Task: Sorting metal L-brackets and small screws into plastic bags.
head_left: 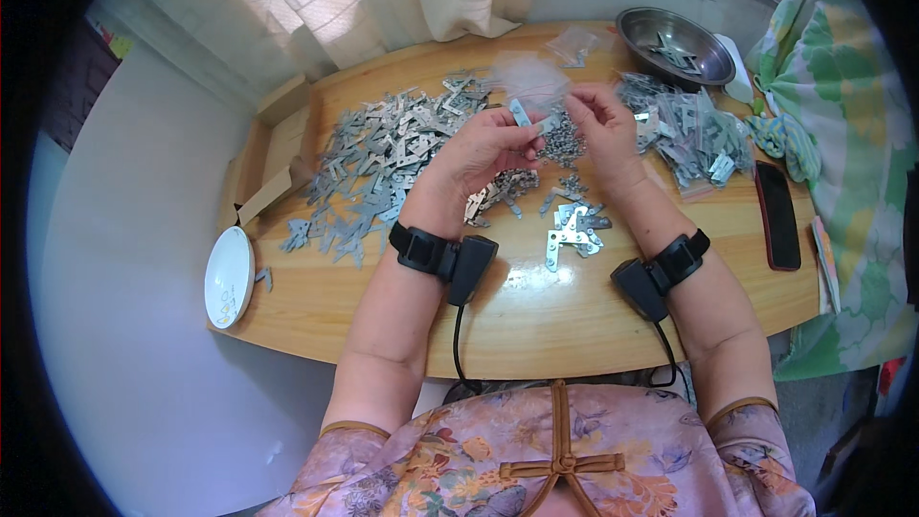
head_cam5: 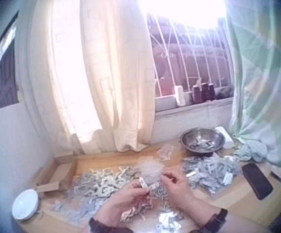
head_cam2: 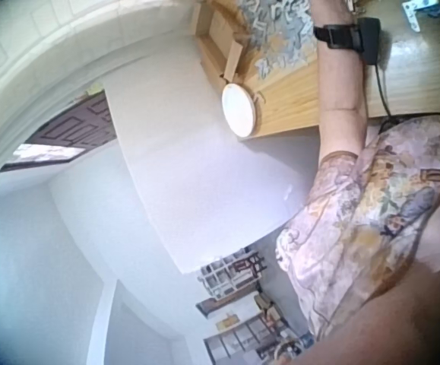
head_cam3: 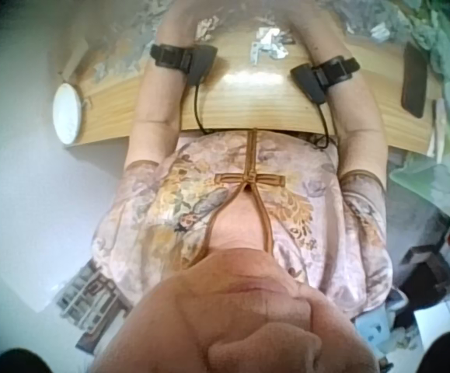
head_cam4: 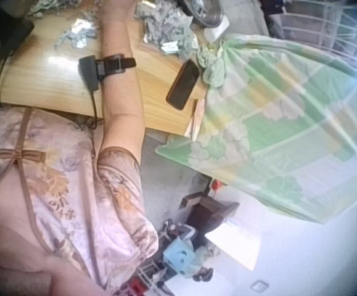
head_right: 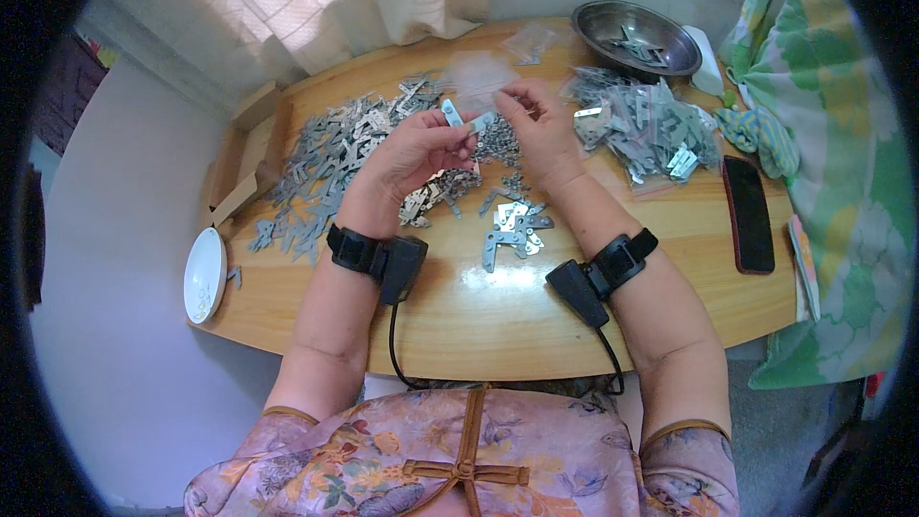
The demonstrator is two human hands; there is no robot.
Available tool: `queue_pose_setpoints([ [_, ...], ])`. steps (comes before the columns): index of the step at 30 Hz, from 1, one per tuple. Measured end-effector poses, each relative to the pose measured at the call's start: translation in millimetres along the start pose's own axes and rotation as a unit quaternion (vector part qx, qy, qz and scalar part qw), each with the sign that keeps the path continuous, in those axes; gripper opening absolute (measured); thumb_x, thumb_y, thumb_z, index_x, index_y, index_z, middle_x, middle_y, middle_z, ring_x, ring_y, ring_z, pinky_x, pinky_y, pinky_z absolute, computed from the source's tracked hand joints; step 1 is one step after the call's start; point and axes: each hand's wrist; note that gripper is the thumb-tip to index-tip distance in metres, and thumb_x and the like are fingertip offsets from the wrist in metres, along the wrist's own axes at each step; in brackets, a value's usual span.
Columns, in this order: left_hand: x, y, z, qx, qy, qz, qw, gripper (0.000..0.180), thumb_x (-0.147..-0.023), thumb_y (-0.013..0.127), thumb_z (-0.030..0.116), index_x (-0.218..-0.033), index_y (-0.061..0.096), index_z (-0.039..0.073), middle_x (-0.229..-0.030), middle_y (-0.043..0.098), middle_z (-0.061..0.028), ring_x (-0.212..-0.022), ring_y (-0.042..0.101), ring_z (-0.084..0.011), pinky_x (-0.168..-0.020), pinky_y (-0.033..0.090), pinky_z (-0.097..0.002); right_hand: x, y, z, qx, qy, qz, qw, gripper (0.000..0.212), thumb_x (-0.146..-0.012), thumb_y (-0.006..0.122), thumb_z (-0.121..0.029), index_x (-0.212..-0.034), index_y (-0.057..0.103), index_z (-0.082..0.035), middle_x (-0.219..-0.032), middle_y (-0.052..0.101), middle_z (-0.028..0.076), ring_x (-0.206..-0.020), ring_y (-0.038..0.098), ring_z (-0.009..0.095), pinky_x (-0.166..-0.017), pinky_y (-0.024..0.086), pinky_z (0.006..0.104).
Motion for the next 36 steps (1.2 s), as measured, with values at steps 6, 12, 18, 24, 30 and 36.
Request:
queue_pose_setpoints([
  [6, 5, 1, 8, -0.212, -0.056, -0.073, 0.973, 0.023, -0.083, 0.061, 0.009, -0.102, 0.058, -0.002, -0.078, 0.063, -0.0057, -0.064, 0.060, -0.0113, -0.063, 0.050, -0.0238, -8, -21, 13, -0.065, 0.106, 0.091, 0.988, 0.014, -0.084, 0.062, -0.016, -0.090, 0.062, -0.003, -0.070, 0.055, -0.002, -0.058, 0.047, 0.005, -0.051, 0.040, 0.0187],
  [12, 17, 19, 2, -0.327, -0.114, -0.149, 0.926, 0.019, -0.079, 0.065, 0.007, -0.095, 0.060, -0.002, -0.076, 0.064, -0.0058, -0.065, 0.061, -0.0097, -0.059, 0.050, -0.0209, -11, -25, 23, -0.111, 0.139, 0.116, 0.977, 0.013, -0.084, 0.061, -0.014, -0.089, 0.062, -0.003, -0.066, 0.054, -0.002, -0.054, 0.046, 0.005, -0.047, 0.037, 0.0187],
  [18, 17, 21, -9, -0.393, -0.164, -0.211, 0.880, 0.018, -0.077, 0.067, 0.006, -0.090, 0.058, -0.002, -0.070, 0.065, -0.0065, -0.060, 0.062, -0.0106, -0.054, 0.048, -0.0206, -11, -26, 41, 0.094, -0.005, 0.042, 0.995, 0.013, -0.078, 0.064, -0.013, -0.086, 0.063, -0.002, -0.065, 0.056, 0.001, -0.056, 0.051, 0.011, -0.053, 0.041, 0.0250],
  [24, 18, 20, -9, -0.453, -0.158, -0.191, 0.856, 0.030, -0.073, 0.071, 0.008, -0.095, 0.054, -0.003, -0.066, 0.064, -0.0074, -0.056, 0.061, -0.0115, -0.050, 0.044, -0.0212, 0, -20, 7, 0.340, -0.151, -0.101, 0.923, 0.015, -0.072, 0.063, -0.015, -0.086, 0.065, -0.009, -0.091, 0.061, 0.005, -0.086, 0.056, 0.024, -0.077, 0.046, 0.0334],
  [30, 21, 28, -3, -0.453, -0.177, -0.146, 0.861, 0.034, -0.072, 0.072, 0.011, -0.097, 0.054, -0.003, -0.065, 0.063, -0.0073, -0.056, 0.061, -0.0131, -0.049, 0.046, -0.0246, 3, -16, 0, 0.412, -0.186, -0.212, 0.867, 0.019, -0.072, 0.064, -0.019, -0.088, 0.066, -0.010, -0.106, 0.058, 0.004, -0.101, 0.051, 0.024, -0.086, 0.043, 0.0359],
  [36, 15, 22, -2, -0.479, -0.111, -0.052, 0.869, 0.030, -0.077, 0.068, 0.021, -0.094, 0.057, -0.002, -0.064, 0.063, -0.0073, -0.055, 0.060, -0.0131, -0.050, 0.048, -0.0254, 4, -12, 5, 0.461, -0.185, -0.242, 0.834, 0.030, -0.075, 0.060, -0.024, -0.100, 0.064, -0.007, -0.121, 0.052, 0.006, -0.109, 0.046, 0.025, -0.091, 0.040, 0.0364],
])
Point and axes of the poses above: each hand's wrist, its own x-axis away from the middle knuckle, its own y-axis out of the palm, z = x × y
